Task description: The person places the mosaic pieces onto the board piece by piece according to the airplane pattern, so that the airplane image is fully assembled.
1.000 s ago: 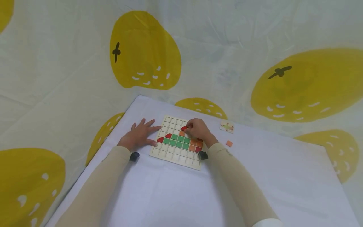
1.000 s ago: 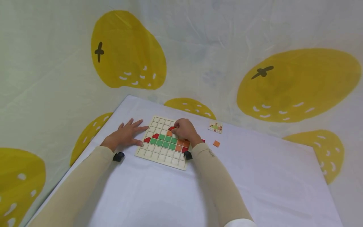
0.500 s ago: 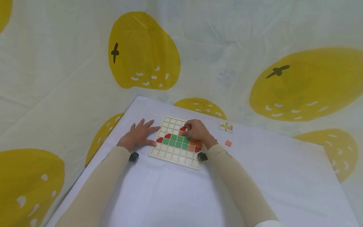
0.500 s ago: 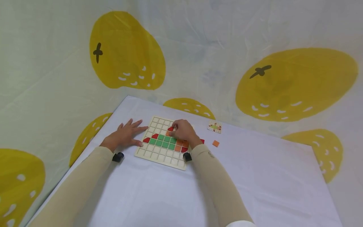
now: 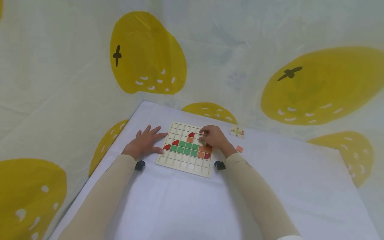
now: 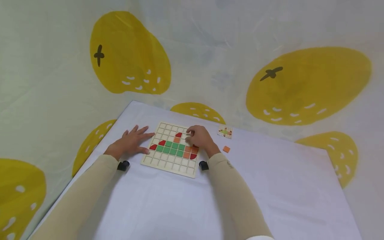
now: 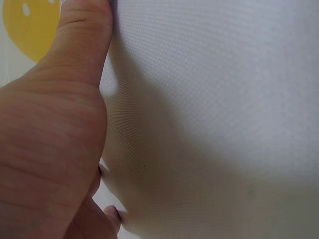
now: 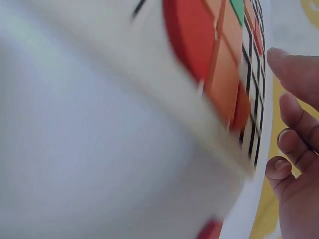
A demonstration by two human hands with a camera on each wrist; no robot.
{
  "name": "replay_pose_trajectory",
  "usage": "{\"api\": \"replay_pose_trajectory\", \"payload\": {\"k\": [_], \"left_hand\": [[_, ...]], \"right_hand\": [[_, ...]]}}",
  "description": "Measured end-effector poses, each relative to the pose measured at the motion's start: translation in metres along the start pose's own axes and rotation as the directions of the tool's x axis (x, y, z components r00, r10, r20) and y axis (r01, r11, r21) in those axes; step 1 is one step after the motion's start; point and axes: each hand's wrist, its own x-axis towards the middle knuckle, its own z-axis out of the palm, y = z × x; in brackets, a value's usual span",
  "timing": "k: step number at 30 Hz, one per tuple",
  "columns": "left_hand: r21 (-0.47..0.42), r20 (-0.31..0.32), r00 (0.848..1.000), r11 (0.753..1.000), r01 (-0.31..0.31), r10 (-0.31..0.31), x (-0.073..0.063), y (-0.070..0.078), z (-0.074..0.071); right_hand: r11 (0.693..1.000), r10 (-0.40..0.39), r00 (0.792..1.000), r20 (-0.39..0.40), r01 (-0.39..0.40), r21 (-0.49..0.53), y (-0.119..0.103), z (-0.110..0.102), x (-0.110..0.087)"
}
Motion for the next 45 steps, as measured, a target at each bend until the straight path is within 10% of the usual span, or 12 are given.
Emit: {"api": "replay_pose_trajectory", "payload": {"k": [19,45], "left_hand": [[0.006,0.025,1.000,1.000,0.009,-0.009,0.000,0.003,-0.001],[-0.005,-0.004,1.000,1.000,-0.020,0.020,-0.001,0.004,0.001]], "right_hand": [[0.945,0.327,0.944,-0.037,-0.328,-0.018,0.113,-0.068,-0.091],[0.933,0.357,0.934,-0.017,-0.358,-0.031,0.101,-0.062,-0.111]]}}
